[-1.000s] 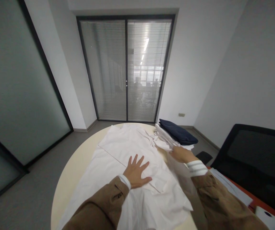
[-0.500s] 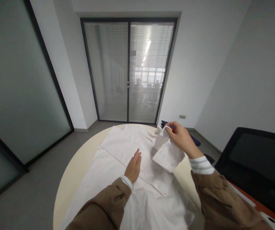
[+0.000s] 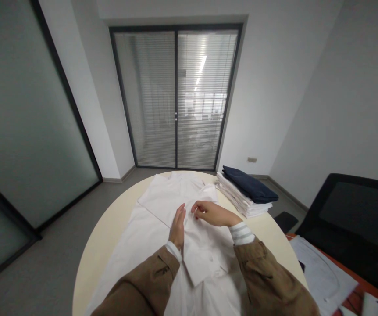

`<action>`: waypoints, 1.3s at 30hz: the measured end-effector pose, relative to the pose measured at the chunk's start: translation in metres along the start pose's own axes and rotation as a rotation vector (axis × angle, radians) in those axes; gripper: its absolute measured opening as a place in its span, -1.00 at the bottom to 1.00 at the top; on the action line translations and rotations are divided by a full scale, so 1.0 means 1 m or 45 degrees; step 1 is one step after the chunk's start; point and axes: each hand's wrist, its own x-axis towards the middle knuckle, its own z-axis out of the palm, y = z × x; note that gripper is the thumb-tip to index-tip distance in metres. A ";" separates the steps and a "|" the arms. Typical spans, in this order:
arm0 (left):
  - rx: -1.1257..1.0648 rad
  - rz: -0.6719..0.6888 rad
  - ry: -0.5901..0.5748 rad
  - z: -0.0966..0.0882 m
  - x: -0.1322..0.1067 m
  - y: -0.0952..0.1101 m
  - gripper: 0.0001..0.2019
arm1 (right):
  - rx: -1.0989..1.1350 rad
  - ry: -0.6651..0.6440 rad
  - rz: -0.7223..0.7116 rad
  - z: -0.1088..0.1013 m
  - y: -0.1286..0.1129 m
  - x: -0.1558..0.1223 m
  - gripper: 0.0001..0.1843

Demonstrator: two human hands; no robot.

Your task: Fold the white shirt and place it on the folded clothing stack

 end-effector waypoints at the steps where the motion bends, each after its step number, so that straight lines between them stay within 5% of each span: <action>1: 0.038 0.009 0.032 -0.001 0.001 0.000 -0.37 | -0.005 0.075 0.068 -0.003 0.011 0.004 -0.81; 6: 0.192 -0.035 0.124 -0.002 0.007 -0.001 -0.58 | -0.214 0.678 0.542 -0.020 0.069 0.017 -0.71; 9: 0.214 -0.039 0.116 0.000 0.004 0.003 -0.60 | -0.192 0.862 0.527 -0.023 0.099 0.023 -0.49; 13: 0.207 0.234 -0.306 0.007 -0.011 0.011 -0.58 | -0.214 0.829 0.370 -0.023 0.119 0.033 -0.52; 16: 0.437 0.440 -0.630 0.008 -0.023 0.018 -0.60 | -0.358 0.816 0.362 -0.030 0.111 0.045 -0.51; 20: 0.589 0.659 -0.782 0.006 -0.026 0.025 -0.58 | -0.574 0.870 0.368 -0.044 0.088 0.068 -0.49; 27: 0.477 0.535 -0.661 0.007 -0.019 0.020 -0.64 | -0.760 0.450 0.679 -0.053 0.092 0.099 -0.37; 34: 0.406 0.368 -0.395 0.008 -0.012 0.014 -0.74 | -0.506 0.631 0.895 -0.069 0.122 0.112 -0.78; 39: 0.348 0.252 -0.104 0.008 -0.004 0.007 -0.74 | -0.115 0.828 0.804 -0.078 0.144 0.115 -0.83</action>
